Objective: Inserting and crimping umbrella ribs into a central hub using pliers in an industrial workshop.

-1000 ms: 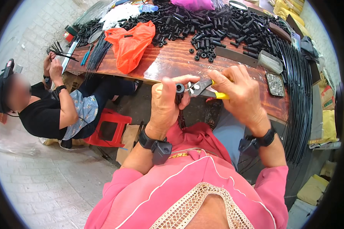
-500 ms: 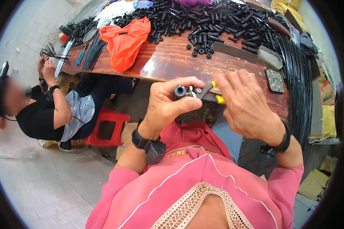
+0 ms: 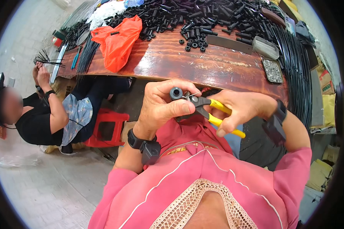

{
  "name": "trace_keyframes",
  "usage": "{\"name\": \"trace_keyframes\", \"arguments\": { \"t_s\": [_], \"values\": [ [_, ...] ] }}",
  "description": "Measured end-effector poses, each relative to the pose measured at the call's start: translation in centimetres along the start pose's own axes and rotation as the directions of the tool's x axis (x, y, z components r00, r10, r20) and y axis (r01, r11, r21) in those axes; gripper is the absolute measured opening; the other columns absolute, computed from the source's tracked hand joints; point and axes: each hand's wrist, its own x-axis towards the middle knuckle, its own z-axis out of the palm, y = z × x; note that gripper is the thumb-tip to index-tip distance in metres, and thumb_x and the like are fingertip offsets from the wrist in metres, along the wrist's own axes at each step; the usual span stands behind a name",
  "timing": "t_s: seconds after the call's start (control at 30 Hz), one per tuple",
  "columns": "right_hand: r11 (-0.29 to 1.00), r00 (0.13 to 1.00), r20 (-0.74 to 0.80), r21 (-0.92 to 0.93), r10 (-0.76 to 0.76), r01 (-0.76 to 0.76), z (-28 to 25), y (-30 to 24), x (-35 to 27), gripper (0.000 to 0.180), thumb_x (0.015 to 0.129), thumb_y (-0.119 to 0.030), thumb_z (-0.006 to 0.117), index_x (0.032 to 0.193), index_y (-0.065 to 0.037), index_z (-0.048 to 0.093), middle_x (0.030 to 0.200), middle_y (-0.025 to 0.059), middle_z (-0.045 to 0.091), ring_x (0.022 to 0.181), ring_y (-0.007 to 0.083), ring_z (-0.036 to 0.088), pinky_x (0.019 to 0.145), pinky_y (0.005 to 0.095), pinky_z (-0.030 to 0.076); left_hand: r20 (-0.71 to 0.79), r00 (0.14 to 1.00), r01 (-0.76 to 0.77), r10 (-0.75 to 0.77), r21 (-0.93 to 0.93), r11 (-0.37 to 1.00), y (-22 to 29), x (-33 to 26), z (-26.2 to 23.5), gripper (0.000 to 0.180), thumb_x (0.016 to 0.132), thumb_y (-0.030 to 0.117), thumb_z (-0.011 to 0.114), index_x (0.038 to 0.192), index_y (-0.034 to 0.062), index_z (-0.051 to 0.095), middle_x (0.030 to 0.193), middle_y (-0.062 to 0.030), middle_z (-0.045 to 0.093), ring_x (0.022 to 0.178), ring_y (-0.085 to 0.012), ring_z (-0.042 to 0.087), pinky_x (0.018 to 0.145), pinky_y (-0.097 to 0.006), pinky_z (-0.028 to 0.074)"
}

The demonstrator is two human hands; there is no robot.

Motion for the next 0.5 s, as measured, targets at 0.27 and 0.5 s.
{"name": "trace_keyframes", "arguments": {
  "t_s": [0.27, 0.5],
  "values": [
    [0.545, 0.606, -0.417, -0.837, -0.677, 0.034, 1.9, -0.1, -2.4, 0.040, 0.070, -0.006, 0.062, 0.108, 0.002, 0.055, 0.076, 0.0114, 0.055, 0.064, 0.0280, 0.058, 0.055, 0.0389, 0.045, -0.061, 0.995, -0.079, 0.077, -0.028, 0.996, 0.3, 0.9, 0.4, 0.062, 0.069, 0.025, 0.086, 0.117, -0.0071, 0.062, 0.082, -0.0019, 0.064, 0.071, -0.0068, 0.055, 0.064, -0.021, 0.041],
    [0.980, 0.980, 0.186, 0.170, 0.071, -0.103, -0.3, 0.0, -1.2, 0.057, 0.072, -0.030, 0.076, 0.116, 0.001, 0.057, 0.062, 0.0054, 0.059, 0.053, 0.0150, 0.058, 0.049, 0.0291, 0.044, 0.028, 0.999, -0.027, 0.027, 0.021, 0.999, 0.0, 0.6, 0.7, 0.064, 0.068, 0.033, 0.086, 0.114, -0.0065, 0.064, 0.077, -0.0007, 0.062, 0.069, -0.0063, 0.053, 0.063, -0.021, 0.039]
  ]
}}
